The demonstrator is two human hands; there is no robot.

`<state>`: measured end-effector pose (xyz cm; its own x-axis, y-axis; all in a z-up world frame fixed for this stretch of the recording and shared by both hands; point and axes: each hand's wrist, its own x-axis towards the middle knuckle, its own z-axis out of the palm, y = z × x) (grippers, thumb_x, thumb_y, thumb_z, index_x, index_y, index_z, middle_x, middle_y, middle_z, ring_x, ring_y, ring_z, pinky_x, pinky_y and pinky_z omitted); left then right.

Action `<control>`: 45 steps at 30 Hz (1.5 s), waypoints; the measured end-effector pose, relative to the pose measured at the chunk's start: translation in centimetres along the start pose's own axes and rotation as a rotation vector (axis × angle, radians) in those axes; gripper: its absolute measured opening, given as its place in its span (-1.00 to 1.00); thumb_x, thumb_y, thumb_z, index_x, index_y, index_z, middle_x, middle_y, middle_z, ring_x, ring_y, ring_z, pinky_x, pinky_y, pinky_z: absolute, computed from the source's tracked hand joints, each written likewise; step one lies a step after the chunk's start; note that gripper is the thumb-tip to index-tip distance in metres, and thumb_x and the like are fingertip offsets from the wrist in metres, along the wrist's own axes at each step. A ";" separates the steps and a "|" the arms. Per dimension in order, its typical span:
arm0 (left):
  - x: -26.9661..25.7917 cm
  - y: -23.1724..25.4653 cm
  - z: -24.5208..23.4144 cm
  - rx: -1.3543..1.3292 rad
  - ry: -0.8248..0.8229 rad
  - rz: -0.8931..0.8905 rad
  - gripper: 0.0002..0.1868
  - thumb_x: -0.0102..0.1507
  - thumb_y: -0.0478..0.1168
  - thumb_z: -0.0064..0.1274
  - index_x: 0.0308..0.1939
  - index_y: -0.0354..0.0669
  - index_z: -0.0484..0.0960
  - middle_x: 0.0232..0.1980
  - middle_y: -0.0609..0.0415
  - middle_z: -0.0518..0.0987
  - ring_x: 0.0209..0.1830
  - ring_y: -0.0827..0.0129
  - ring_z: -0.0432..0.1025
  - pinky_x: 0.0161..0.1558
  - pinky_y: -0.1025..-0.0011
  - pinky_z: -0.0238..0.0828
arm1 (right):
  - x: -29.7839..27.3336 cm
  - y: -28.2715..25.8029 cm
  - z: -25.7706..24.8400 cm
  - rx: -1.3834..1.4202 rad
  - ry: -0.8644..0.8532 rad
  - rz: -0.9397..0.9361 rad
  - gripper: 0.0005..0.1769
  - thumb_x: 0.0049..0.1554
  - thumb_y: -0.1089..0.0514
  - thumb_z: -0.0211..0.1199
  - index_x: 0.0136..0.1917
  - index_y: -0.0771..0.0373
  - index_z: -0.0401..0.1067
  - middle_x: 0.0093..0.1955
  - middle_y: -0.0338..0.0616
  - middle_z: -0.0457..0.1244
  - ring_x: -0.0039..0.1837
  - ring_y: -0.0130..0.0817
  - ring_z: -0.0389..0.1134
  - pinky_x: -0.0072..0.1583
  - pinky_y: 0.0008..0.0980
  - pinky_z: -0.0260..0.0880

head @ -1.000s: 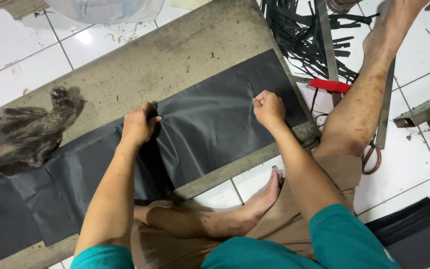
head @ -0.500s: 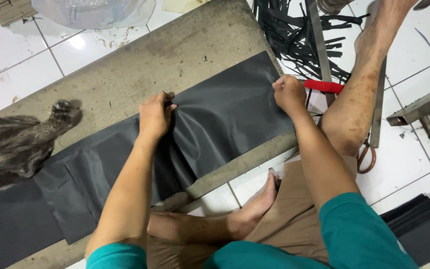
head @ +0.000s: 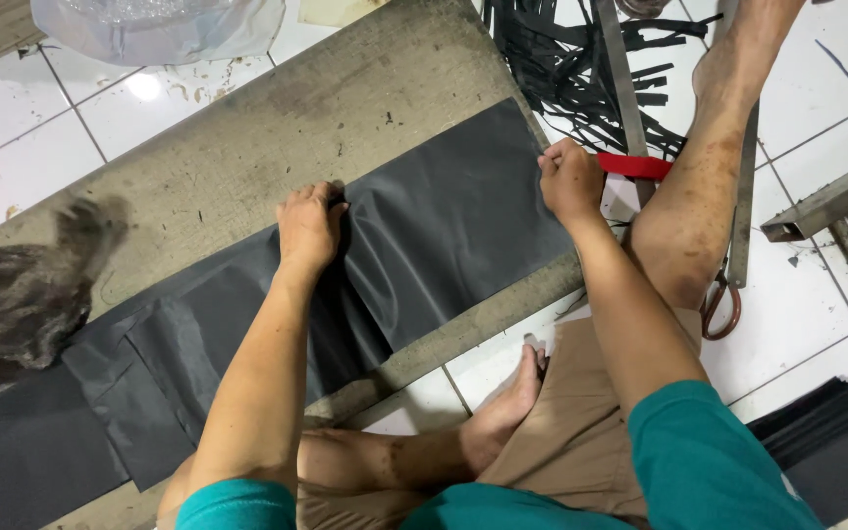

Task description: Folding, smoothing, and cutting long strips of black material on a workshop floor.

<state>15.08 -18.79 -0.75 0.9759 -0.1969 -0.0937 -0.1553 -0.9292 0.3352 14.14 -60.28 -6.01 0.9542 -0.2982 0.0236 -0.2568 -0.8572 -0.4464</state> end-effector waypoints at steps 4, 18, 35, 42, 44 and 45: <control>-0.8 0.3 0.1 0.000 0.026 -0.008 -0.73 0.34 0.02 0.17 -0.02 0.01 0.57 -0.14 0.06 0.56 0.01 0.06 0.47 0.06 0.09 0.30 | -0.6 -0.5 -0.4 -0.015 -0.019 -0.024 -0.88 0.21 0.10 0.33 -0.03 0.17 0.51 -0.15 -0.07 0.45 0.02 0.06 0.49 0.04 0.07 0.49; -18.9 6.8 3.4 -0.139 0.296 -0.522 0.15 0.01 -0.01 0.41 0.50 -0.48 0.14 0.43 -0.53 0.15 0.50 -0.54 -0.03 0.46 -0.30 -0.17 | -10.9 -14.5 3.0 -0.136 -0.276 -0.667 -0.42 0.40 -0.12 -0.08 0.62 0.04 0.17 0.69 0.04 -0.04 0.70 0.05 -0.15 0.60 0.20 -0.32; -28.2 -23.1 -2.3 -0.164 0.043 -0.969 -0.46 0.03 -0.16 0.23 0.13 0.00 0.68 -0.10 -0.13 0.70 0.01 -0.11 0.59 -0.06 -0.07 0.57 | -10.7 -14.2 4.5 -0.209 -0.258 -0.676 -0.28 0.37 -0.34 -0.12 0.67 -0.04 0.09 0.72 0.01 -0.07 0.72 0.01 -0.18 0.61 0.24 -0.38; -31.0 -21.2 -7.5 -0.176 0.127 -1.248 -0.07 0.18 0.17 0.38 0.40 -0.33 0.32 0.29 -0.46 0.34 0.33 -0.42 0.28 0.26 -0.23 0.29 | -10.6 -14.0 4.8 -0.218 -0.258 -0.653 -0.28 0.38 -0.35 -0.15 0.67 -0.06 0.08 0.72 0.00 -0.07 0.73 0.02 -0.19 0.61 0.24 -0.39; -32.5 -26.9 -2.7 -0.110 0.194 -1.194 -0.22 0.17 0.12 0.39 0.26 -0.28 0.42 0.13 -0.36 0.47 0.20 -0.34 0.41 0.13 -0.21 0.38 | -10.8 -14.2 4.6 -0.220 -0.259 -0.649 -0.28 0.38 -0.35 -0.14 0.67 -0.06 0.09 0.72 0.00 -0.07 0.72 0.02 -0.18 0.61 0.23 -0.38; -33.0 -29.8 -0.3 -0.042 0.271 -1.140 -0.37 0.16 0.07 0.40 0.12 -0.23 0.53 -0.02 -0.26 0.61 0.06 -0.26 0.53 0.00 -0.18 0.47 | -10.7 -14.4 4.5 -0.214 -0.255 -0.651 -0.28 0.37 -0.35 -0.13 0.67 -0.06 0.09 0.72 0.00 -0.06 0.72 0.02 -0.18 0.61 0.23 -0.38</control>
<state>-12.46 15.45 -7.35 0.5484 0.8210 -0.1588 0.8306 -0.5128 0.2170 8.28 -42.86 -3.83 0.9229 0.3850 0.0036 0.3757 -0.8984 -0.2272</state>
